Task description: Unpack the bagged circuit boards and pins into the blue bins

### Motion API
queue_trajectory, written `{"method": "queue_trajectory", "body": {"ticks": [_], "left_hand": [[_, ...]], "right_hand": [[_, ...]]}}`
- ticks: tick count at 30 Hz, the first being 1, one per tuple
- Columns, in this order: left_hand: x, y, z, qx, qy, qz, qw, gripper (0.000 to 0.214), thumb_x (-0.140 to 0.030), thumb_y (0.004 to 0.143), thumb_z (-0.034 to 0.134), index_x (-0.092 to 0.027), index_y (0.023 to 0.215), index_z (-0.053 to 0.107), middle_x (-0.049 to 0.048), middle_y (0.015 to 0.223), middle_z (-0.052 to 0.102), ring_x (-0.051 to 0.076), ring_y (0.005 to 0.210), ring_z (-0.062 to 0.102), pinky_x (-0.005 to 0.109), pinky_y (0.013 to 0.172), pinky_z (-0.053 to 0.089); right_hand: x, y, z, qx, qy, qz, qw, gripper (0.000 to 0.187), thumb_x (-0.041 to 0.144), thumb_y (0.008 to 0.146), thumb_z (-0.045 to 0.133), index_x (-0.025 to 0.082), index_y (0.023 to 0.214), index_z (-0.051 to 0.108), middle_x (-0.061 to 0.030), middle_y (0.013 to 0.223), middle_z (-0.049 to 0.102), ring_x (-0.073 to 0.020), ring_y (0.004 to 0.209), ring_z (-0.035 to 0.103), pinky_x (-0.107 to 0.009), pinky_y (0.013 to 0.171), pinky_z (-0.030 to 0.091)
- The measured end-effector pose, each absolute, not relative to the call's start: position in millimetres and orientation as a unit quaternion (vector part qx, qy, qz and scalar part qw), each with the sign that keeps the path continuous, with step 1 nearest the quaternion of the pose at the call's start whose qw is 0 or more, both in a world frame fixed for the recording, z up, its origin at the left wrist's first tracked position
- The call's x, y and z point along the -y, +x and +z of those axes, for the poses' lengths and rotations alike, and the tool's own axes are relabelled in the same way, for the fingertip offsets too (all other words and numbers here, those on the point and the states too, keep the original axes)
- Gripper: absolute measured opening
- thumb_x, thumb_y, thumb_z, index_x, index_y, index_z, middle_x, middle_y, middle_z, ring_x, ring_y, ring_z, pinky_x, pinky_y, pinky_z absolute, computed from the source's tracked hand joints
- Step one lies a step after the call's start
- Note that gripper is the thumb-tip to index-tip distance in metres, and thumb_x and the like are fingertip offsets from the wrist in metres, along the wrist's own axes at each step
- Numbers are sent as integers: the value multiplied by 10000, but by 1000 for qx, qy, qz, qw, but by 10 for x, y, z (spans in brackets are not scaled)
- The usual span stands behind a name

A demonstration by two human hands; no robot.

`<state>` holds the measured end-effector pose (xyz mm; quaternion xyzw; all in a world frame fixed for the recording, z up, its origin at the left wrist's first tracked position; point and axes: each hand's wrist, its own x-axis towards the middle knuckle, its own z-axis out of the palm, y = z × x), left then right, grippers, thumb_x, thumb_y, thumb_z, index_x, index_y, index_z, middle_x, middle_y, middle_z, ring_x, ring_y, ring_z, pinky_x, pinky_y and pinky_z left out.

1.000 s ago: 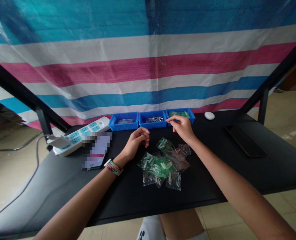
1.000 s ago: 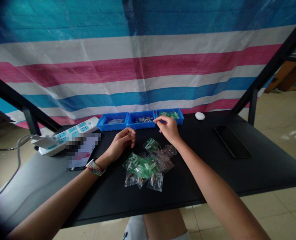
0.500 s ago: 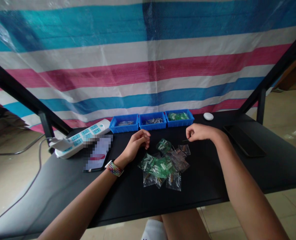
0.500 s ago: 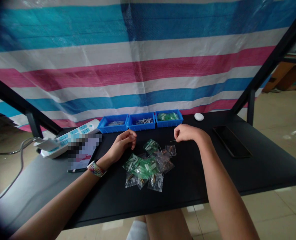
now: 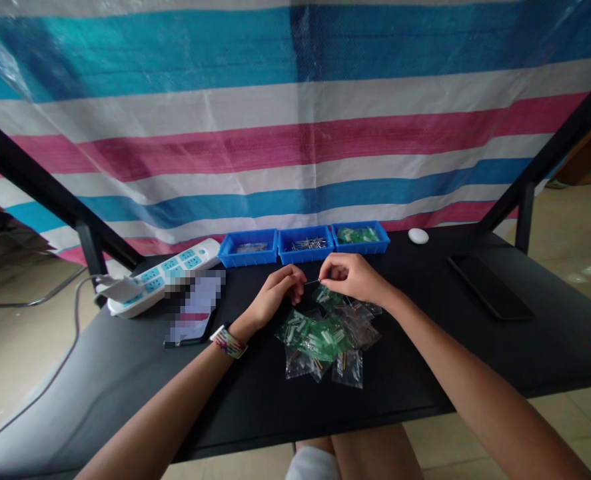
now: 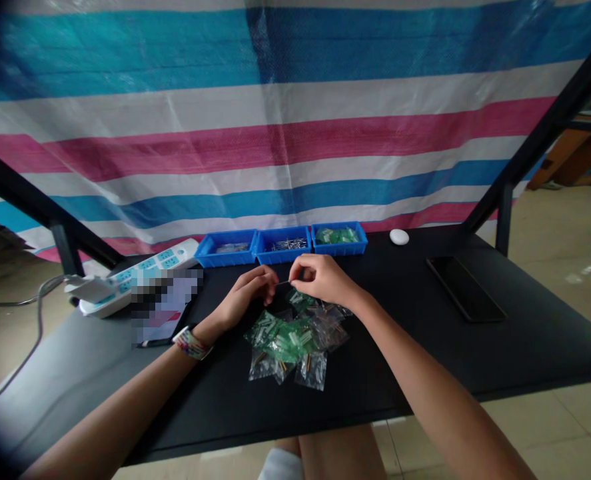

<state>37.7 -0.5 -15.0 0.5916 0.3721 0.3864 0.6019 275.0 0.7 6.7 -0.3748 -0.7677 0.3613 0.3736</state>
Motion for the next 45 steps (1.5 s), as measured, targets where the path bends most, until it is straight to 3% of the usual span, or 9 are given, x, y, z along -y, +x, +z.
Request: {"method": "queue_trajectory", "body": {"ticks": [7,12,17,21,24,37,41,45], "left_hand": [[6,374,-139,-389,631,346,575,423,-540,935,613,-163,745,601,6,623,595,134,587,545,263,608,433],[-8,369,-151,-387,625,363,573,394,-520,916,673,-172,750,591,-14,614,581,121,565,522,252,589,409],[8,381,-123,-378,603,401,577,336,-451,851,777,-176,797,592,-29,643,592,111,553,537,239,572,411],[15,381,-123,-381,600,421,564,338,-404,801,835,-167,776,594,-25,642,610,101,554,543,224,566,401],[11,380,-130,-381,597,425,563,327,-386,783,848,-160,771,612,-21,643,620,97,550,544,219,559,404],[27,388,-97,-382,600,426,559,316,-371,786,844,-169,812,603,-34,642,602,95,546,535,221,560,389],[12,358,-115,-365,595,423,577,249,-391,861,745,-184,899,613,-41,639,568,106,533,518,235,554,376],[-17,338,-168,-376,581,408,596,295,-461,924,623,-177,844,633,-19,623,553,124,526,520,254,542,376]], "right_hand": [[108,2523,-61,761,-360,303,447,62,133,829,702,183,796,688,-2,830,615,-85,588,512,-222,539,398],[107,2526,-33,747,-376,318,447,17,195,845,706,201,835,694,-14,868,635,-102,603,533,-235,556,429],[62,2564,-50,681,-431,388,447,208,371,880,709,207,1004,679,-34,931,680,-122,626,580,-242,569,457],[24,2618,-99,694,-450,380,415,387,544,980,575,189,865,674,-30,783,662,-142,631,580,-240,550,422],[18,2631,-121,704,-440,395,393,459,563,1007,524,179,797,662,-14,704,638,-122,551,543,-243,527,392],[26,2595,-87,667,-410,463,416,314,474,925,664,182,813,681,-11,726,668,-120,534,570,-249,520,425],[45,2569,-60,643,-399,475,449,229,421,855,741,200,843,685,-10,772,661,-126,565,565,-257,519,454],[59,2560,-35,630,-397,475,469,208,405,837,752,211,857,677,5,743,621,-130,573,556,-266,527,480]]}}
